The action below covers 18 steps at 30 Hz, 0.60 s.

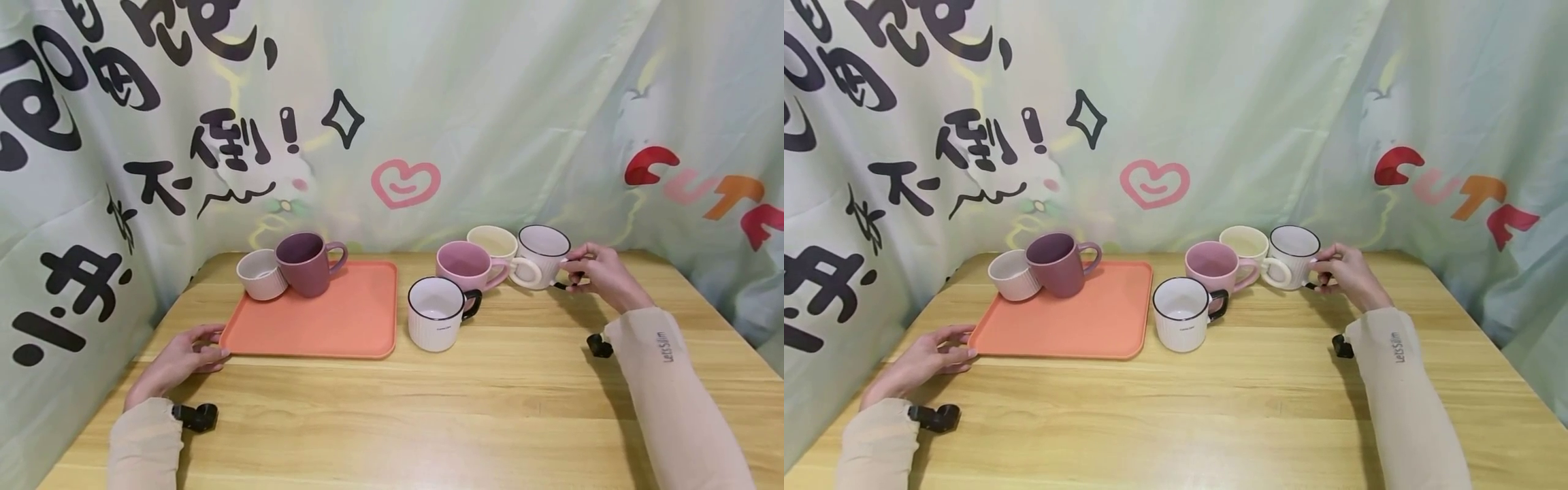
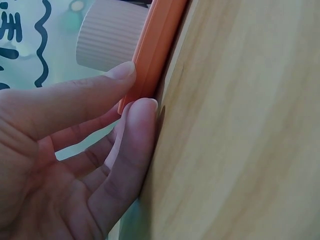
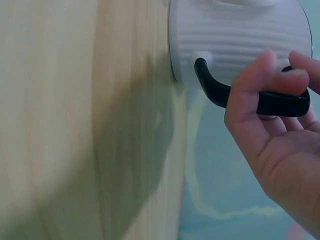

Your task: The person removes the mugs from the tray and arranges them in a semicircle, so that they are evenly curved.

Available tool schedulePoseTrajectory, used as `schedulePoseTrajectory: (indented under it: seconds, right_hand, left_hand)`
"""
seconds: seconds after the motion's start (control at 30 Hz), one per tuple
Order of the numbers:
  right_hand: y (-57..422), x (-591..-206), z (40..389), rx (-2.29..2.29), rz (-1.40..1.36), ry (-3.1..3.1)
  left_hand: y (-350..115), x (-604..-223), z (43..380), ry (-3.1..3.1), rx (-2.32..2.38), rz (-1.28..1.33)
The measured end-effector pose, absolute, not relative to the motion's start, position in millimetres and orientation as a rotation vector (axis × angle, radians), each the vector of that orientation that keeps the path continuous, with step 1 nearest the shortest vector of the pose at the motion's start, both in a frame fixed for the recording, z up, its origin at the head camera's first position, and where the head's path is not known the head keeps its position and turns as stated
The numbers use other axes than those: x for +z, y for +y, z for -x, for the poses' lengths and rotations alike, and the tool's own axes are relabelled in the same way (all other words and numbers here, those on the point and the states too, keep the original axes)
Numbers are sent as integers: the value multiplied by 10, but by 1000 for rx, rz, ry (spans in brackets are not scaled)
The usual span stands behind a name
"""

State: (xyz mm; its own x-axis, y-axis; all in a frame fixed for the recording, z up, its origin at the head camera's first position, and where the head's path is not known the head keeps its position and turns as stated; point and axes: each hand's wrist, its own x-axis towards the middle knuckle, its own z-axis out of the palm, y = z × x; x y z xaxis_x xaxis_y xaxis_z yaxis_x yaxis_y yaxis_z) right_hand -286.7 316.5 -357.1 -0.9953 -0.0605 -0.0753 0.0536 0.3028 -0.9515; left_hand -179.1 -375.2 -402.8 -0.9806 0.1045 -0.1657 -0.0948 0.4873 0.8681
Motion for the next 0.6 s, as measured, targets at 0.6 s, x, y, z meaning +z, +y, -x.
schedulePoseTrajectory:
  seconds: [0.6]
  right_hand:
    - [3298,-3460,2873,-1676,-24,2532]
  left_hand:
    - [-3755,-4032,1771,2532,1540,-32]
